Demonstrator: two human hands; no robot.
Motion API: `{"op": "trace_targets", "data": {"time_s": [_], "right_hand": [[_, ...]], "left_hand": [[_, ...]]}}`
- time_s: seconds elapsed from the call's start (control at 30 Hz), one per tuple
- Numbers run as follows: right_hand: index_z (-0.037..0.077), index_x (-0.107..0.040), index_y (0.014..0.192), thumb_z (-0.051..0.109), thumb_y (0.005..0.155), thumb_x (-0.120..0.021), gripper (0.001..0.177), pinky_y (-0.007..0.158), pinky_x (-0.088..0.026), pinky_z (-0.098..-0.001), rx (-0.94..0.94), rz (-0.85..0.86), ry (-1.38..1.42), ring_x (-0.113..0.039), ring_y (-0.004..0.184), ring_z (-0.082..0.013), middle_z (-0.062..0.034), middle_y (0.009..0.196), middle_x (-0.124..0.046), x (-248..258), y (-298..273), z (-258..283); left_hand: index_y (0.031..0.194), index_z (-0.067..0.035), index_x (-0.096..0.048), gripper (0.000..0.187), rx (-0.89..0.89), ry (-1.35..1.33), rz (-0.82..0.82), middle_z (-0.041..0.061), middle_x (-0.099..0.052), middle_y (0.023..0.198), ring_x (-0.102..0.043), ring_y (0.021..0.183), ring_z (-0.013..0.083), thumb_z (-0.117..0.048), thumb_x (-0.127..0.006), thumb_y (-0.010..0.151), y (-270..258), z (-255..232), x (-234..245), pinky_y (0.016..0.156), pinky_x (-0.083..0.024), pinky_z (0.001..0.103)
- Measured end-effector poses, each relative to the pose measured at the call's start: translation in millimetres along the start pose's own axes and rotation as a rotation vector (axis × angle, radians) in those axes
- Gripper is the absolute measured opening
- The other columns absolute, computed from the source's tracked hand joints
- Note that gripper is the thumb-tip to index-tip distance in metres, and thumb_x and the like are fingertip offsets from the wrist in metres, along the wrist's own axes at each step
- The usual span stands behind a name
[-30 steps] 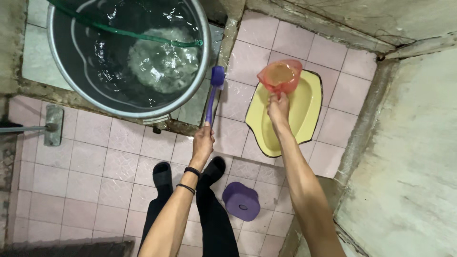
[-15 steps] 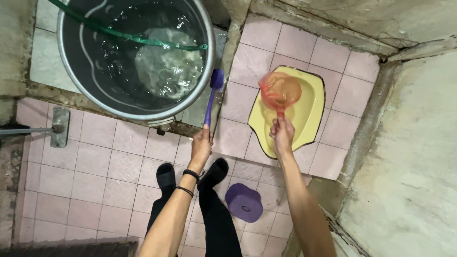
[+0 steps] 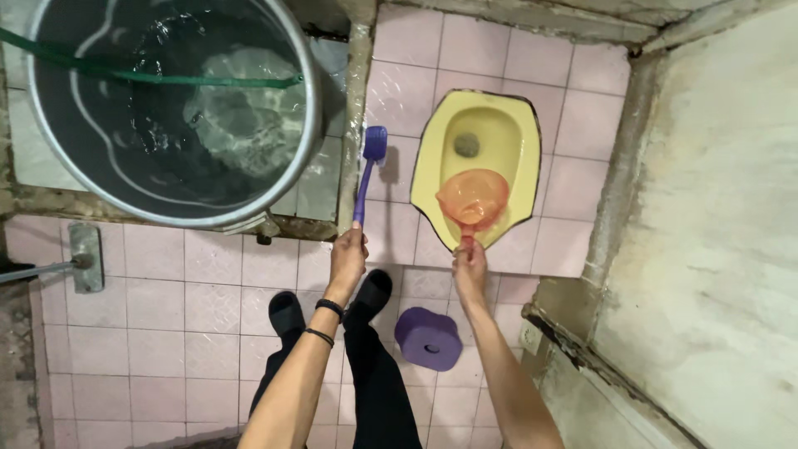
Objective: The person cleans a yellow squat toilet by repeatedly scooping water from a metal bucket with a red plastic scoop and pouring it into the bowl. They then apply a red liquid cleaning agent from a bottle into the toilet and scrub the interior and surrounding pink tiles with a purple toilet brush.
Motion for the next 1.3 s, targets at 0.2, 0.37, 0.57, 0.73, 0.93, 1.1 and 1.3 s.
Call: {"op": "trace_targets", "data": {"time_s": [0.2,0.37,0.57,0.73,0.93,1.1,1.3], "right_hand": [[0.007,-0.056,0.106,0.028,0.108,-0.051,0.021,0.045,-0.033,-0.0218,-0.047,-0.011,0.207,-0.043,0.055,-0.0042,0.0023,0.078,-0.054,-2,-27,-15],[0.009,-0.057,0.107,0.024,0.103,-0.054,0.016,0.046,-0.035,-0.0234,-0.124,-0.104,0.439,-0.046,0.058,-0.0055,0.0013,0.082,-0.055,30,-60,-24],[0.011,-0.059,0.109,0.025,0.1,-0.054,0.017,0.049,-0.038,-0.0247,-0.254,-0.284,0.659,-0.048,0.06,-0.0076,0.0001,0.083,-0.056,84,-85,-48],[0.011,-0.052,0.102,0.022,0.102,-0.052,0.012,0.045,-0.039,-0.0288,-0.325,-0.348,0.259,-0.046,0.057,-0.0098,-0.0003,0.079,-0.054,121,-70,-71],[-0.001,-0.06,0.121,0.003,0.095,-0.05,0.028,0.078,-0.052,-0.0468,0.192,-0.461,-0.546,-0.068,0.089,-0.0322,-0.0259,0.097,-0.069,175,18,-72],[-0.013,-0.042,0.125,0.002,0.091,-0.053,0.039,0.083,-0.052,-0.0501,0.138,-0.568,-0.573,-0.067,0.095,-0.0457,-0.0332,0.103,-0.063,184,49,0],[-0.013,-0.04,0.133,-0.003,0.09,-0.051,0.046,0.088,-0.048,-0.0534,0.22,-0.67,-0.651,-0.063,0.101,-0.0501,-0.0333,0.109,-0.062,154,4,28]], "left_hand": [[0.078,-0.007,-0.055,0.049,0.006,-0.007,0.032,-0.002,-0.041,0.054,-0.035,0.043,0.0094,-0.047,-0.046,0.105,-8,2,-18,0.039,-0.028,0.031],[0.077,-0.005,-0.058,0.051,-0.019,0.112,0.064,0.0,-0.045,0.054,-0.039,0.044,0.0108,-0.046,-0.046,0.105,-11,5,-36,0.04,-0.031,0.031],[0.078,-0.004,-0.059,0.051,0.008,0.16,0.117,0.0,-0.047,0.056,-0.04,0.045,0.0117,-0.045,-0.046,0.104,-15,8,-60,0.041,-0.033,0.032],[0.079,-0.003,-0.061,0.053,-0.013,0.232,0.179,0.001,-0.047,0.056,-0.041,0.047,0.0124,-0.048,-0.048,0.104,-10,13,-89,0.045,-0.034,0.032],[0.081,-0.004,-0.062,0.051,-0.092,0.278,0.239,0.001,-0.053,0.058,-0.048,0.052,0.0122,-0.048,-0.048,0.102,7,12,-137,0.049,-0.039,0.032],[0.08,-0.002,-0.062,0.055,-0.138,0.297,0.274,0.001,-0.052,0.057,-0.047,0.051,0.0112,-0.051,-0.048,0.103,-1,-14,-165,0.05,-0.038,0.031],[0.079,-0.003,-0.059,0.054,-0.138,0.273,0.305,0.0,-0.048,0.057,-0.042,0.051,0.0113,-0.05,-0.048,0.104,-12,-18,-165,0.048,-0.035,0.032]]}}
Point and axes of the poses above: each hand's wrist, its own y-axis towards the middle knuckle, its own x-axis out of the back of the hand, z = x × y, the point moved 1 cm from there along y, towards the middle knuckle
